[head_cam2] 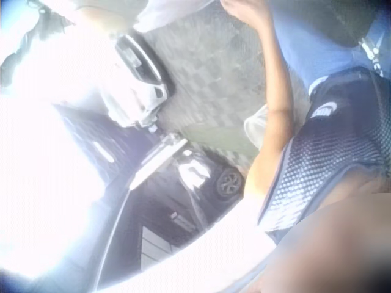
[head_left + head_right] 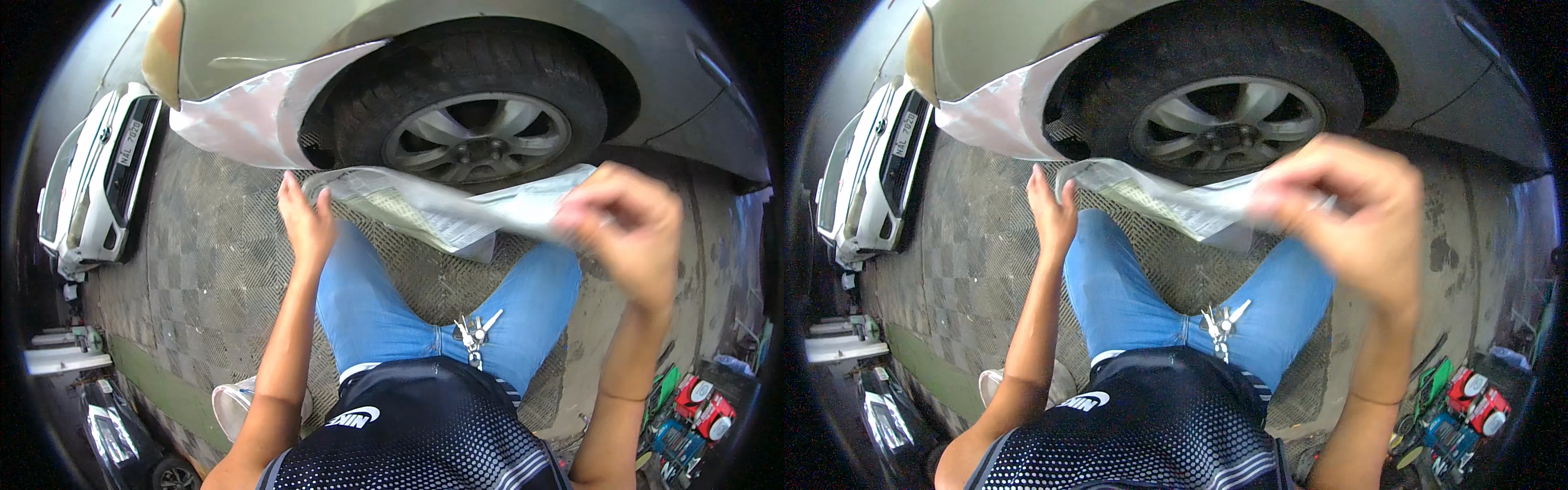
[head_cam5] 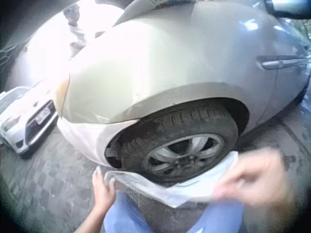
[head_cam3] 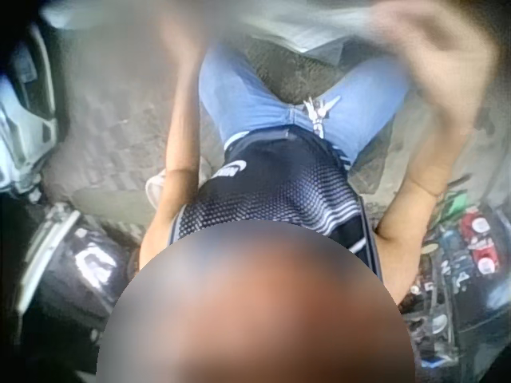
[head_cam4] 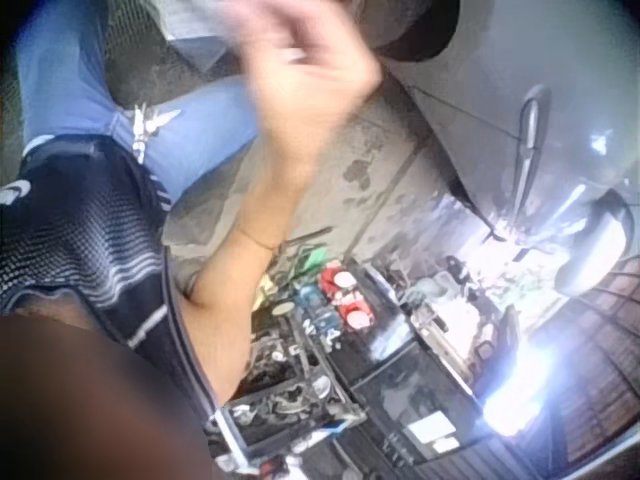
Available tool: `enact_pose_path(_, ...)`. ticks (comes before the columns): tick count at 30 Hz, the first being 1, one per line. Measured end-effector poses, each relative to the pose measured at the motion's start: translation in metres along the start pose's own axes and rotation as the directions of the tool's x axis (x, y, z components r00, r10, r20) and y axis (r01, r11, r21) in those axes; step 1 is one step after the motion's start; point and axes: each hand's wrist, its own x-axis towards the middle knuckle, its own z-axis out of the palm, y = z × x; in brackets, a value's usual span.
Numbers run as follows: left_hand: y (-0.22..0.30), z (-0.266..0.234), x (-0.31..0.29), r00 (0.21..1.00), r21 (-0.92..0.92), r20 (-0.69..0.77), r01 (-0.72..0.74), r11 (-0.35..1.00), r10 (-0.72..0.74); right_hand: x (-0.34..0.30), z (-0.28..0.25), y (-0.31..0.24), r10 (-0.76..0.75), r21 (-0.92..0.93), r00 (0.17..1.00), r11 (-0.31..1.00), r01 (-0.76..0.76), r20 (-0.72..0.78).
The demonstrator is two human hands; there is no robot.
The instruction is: The person places sheets of newspaper over the car's windshield and wheel arch, securing them with masking tape. They smooth the paper and tape edges to cover the surfaces.
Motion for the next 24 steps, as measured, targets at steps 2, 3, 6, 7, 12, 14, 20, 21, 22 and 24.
enact_pose_path(2, 0.009, -0.015, -0.026, 0.982, -0.045, 0.105, 0.165, 0.985, -0.16, -0.029, 0.034, 0.0, -0.05, -0.017, 0.995, 0.999, 0.051, 0.083)
enact_pose_path(3, 0.021, -0.024, -0.043, 0.96, -0.214, 0.147, 0.265, 0.94, -0.237, -0.044, 0.051, -0.001, 0.016, 0.148, 0.992, 0.988, -0.035, 0.126)
enact_pose_path(6, 0.072, -0.057, -0.089, 0.639, -0.457, 0.505, 0.769, 0.448, -0.581, -0.078, 0.094, 0.006, 0.074, 0.421, 0.944, 0.882, -0.212, 0.32)
enact_pose_path(7, 0.087, -0.076, -0.097, 0.5, -0.497, 0.75, 0.858, 0.13, -0.432, -0.087, 0.116, 0.008, 0.015, 0.518, 0.95, 0.835, -0.183, 0.311)
enact_pose_path(12, 0.134, -0.122, -0.097, 0.231, -0.334, 0.911, 0.9, -0.282, -0.341, -0.129, 0.195, 0.005, -0.057, 0.573, 0.967, 0.814, -0.1, 0.249)
enact_pose_path(14, 0.142, -0.129, -0.092, 0.213, -0.236, 0.845, 0.972, 0.015, -0.491, -0.143, 0.206, 0.003, -0.125, 0.641, 0.935, 0.757, -0.126, 0.331)
enact_pose_path(20, 0.164, -0.142, -0.086, 0.288, -0.074, 0.782, 0.924, 0.376, -0.553, -0.148, 0.193, 0.009, -0.289, 0.734, 0.836, 0.653, -0.183, 0.466)
enact_pose_path(21, 0.168, -0.144, -0.084, 0.263, -0.032, 0.791, 0.92, 0.392, -0.553, -0.143, 0.188, 0.013, -0.303, 0.743, 0.836, 0.646, -0.173, 0.458)
enact_pose_path(22, 0.172, -0.147, -0.08, 0.236, 0.022, 0.786, 0.913, 0.407, -0.571, -0.138, 0.183, 0.016, -0.317, 0.744, 0.832, 0.648, -0.16, 0.455)
enact_pose_path(24, 0.178, -0.15, -0.07, 0.377, -0.016, 0.767, 0.821, 0.571, -0.519, -0.127, 0.168, 0.02, -0.333, 0.757, 0.877, 0.651, -0.054, 0.348)
